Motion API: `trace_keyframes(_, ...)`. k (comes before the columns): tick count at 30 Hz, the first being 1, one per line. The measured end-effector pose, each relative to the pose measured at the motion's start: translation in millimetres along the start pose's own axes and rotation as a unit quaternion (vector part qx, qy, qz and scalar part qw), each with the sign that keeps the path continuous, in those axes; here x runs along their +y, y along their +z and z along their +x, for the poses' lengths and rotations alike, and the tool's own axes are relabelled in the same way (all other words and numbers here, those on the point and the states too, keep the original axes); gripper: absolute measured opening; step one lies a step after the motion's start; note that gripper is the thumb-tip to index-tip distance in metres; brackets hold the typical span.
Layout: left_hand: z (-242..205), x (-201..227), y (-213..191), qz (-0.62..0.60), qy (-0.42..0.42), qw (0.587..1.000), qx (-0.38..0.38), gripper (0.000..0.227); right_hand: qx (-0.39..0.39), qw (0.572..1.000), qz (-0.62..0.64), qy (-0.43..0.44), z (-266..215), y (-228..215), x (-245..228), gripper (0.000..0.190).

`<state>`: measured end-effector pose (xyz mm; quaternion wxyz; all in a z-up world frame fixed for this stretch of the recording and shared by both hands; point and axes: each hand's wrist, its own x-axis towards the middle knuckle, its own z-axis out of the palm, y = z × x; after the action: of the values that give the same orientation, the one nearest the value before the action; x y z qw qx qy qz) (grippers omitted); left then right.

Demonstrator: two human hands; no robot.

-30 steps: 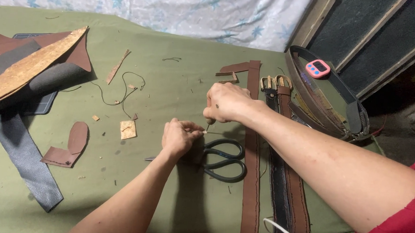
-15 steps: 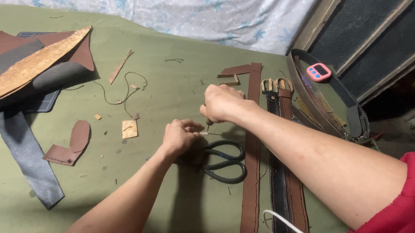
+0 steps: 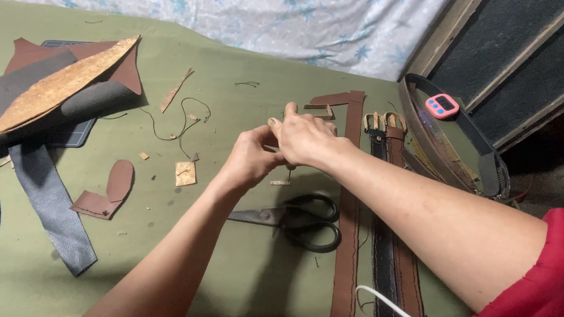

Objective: Shaving a wooden dowel with a knife and using an awl to work on leather components on a workbench.

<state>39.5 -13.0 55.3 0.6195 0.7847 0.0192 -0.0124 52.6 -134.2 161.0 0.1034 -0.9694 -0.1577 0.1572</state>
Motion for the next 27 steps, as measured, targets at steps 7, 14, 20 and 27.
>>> trace_keyframes(7,3.1,-19.2,12.5,-0.013,0.025,1.0,-0.003,0.033,-0.015,0.999,0.023,-0.02,-21.4,-7.6,-6.7,0.065)
trace_keyframes(14,-9.9,2.7,6.4,0.133,0.066,0.989,0.011,0.022,-0.014,0.988,0.153,0.004,-43.1,-17.1,12.6,0.091)
trace_keyframes(20,-13.0,14.3,6.9,0.155,0.074,0.985,0.012,0.02,0.026,0.983,0.163,0.079,-76.0,38.9,117.3,0.057)
trace_keyframes(27,-4.9,7.1,13.2,0.163,0.067,0.984,0.017,0.019,0.039,0.969,0.146,0.194,-144.8,76.5,132.5,0.039)
